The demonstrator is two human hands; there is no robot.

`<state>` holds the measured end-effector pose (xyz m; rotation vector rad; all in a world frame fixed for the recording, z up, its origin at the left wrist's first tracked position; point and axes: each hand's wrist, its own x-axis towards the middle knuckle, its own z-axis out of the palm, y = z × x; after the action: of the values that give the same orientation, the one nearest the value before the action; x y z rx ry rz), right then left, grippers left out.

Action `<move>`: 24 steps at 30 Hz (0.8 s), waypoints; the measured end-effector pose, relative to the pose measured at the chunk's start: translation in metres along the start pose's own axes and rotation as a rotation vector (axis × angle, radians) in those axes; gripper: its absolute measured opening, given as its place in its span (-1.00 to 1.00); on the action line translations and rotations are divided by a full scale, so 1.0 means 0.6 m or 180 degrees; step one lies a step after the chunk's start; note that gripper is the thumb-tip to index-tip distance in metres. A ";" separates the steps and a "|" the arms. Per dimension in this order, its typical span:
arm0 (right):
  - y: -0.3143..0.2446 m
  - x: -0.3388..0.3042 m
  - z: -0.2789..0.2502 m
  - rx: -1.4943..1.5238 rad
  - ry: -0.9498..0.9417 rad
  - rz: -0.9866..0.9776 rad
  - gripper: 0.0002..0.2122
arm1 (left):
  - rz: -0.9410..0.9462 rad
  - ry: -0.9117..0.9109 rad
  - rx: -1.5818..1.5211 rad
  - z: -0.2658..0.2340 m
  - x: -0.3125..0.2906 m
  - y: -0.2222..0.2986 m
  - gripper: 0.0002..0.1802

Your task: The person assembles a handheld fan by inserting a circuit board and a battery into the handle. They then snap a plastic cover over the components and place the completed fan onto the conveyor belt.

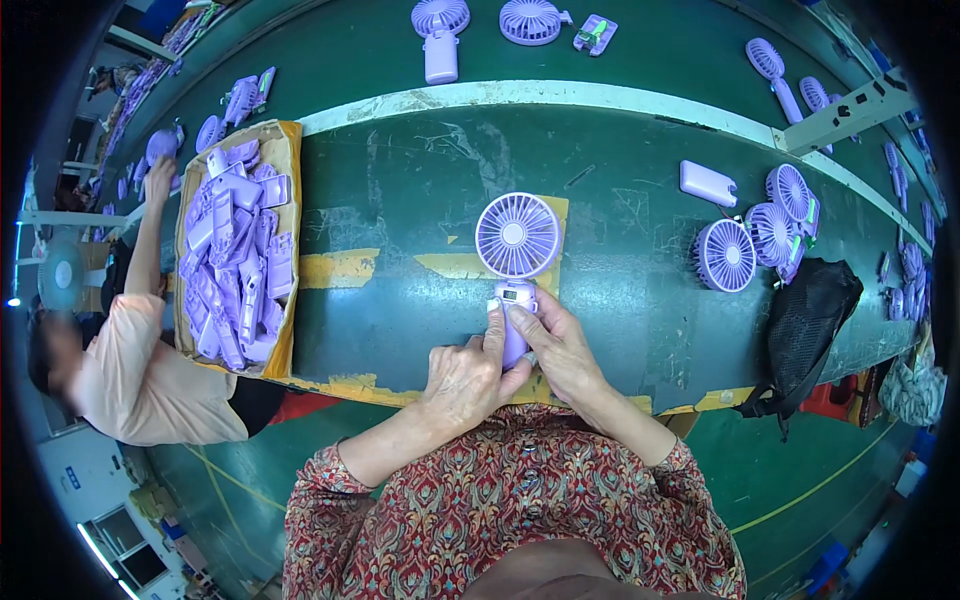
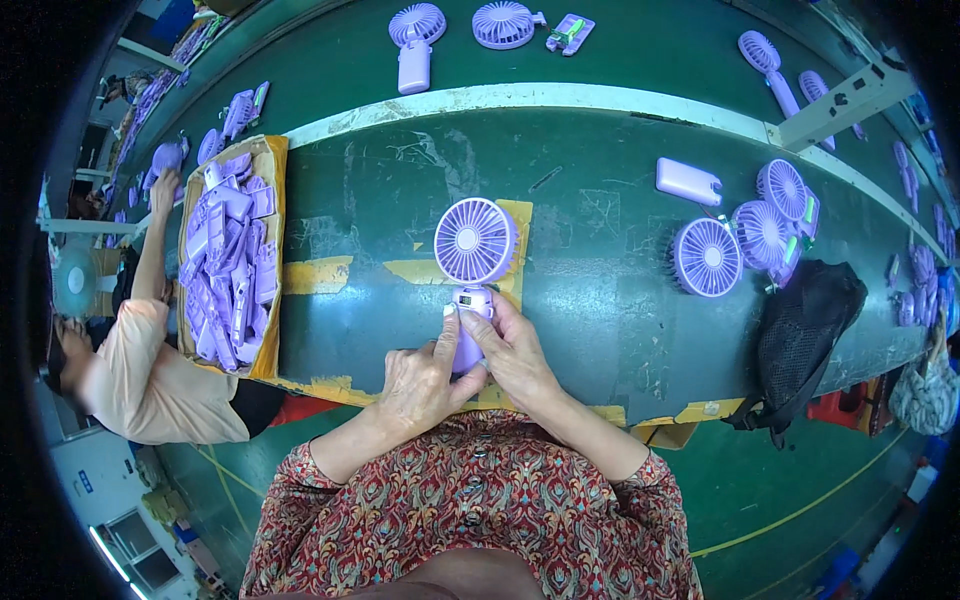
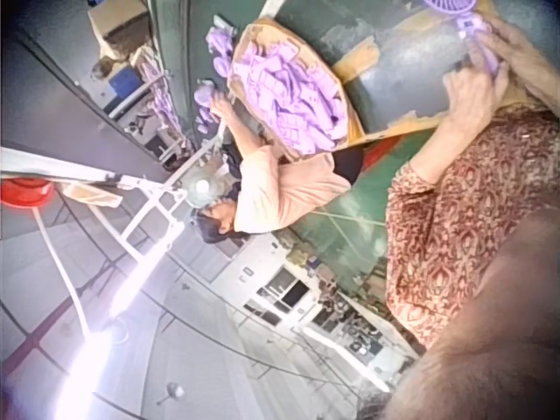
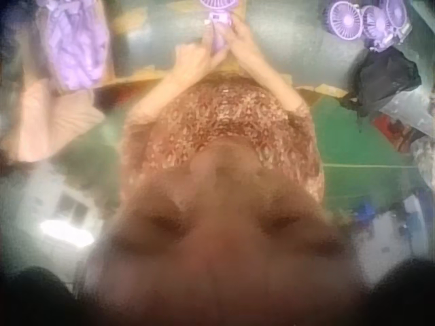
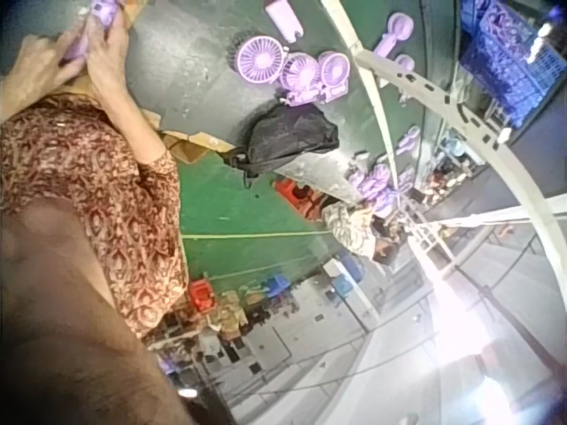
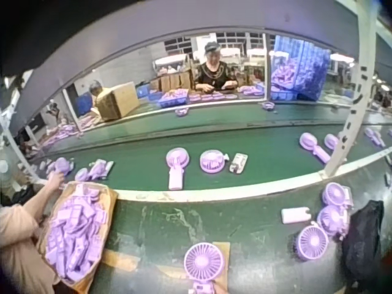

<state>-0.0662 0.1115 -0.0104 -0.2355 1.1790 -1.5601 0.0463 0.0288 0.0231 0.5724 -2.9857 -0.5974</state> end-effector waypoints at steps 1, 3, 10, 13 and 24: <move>0.000 -0.001 0.001 0.0095 0.0040 0.0000 -0.66 | -0.0008 0.0021 -0.0013 0.001 -0.003 0.000 -0.20; 0.001 -0.001 0.000 0.0171 0.0074 0.0007 -0.66 | -0.0014 0.0072 -0.0070 0.002 -0.006 0.001 -0.18; 0.005 0.004 -0.015 0.0948 -0.0064 -0.0061 -0.69 | -0.1129 -0.0464 -0.3172 0.003 0.020 -0.034 -0.43; -0.006 -0.002 -0.011 0.1010 -0.0244 -0.0190 -0.64 | -0.1369 -0.1203 -0.3309 -0.015 0.028 -0.035 -0.52; -0.018 -0.014 0.001 0.1044 0.0011 -0.0332 -0.61 | -0.0478 -0.0366 -0.2682 0.001 0.018 -0.025 -0.61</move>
<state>-0.0695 0.1167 0.0018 -0.0781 0.9073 -1.8187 0.0414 0.0120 0.0166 0.6741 -2.4213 -1.7922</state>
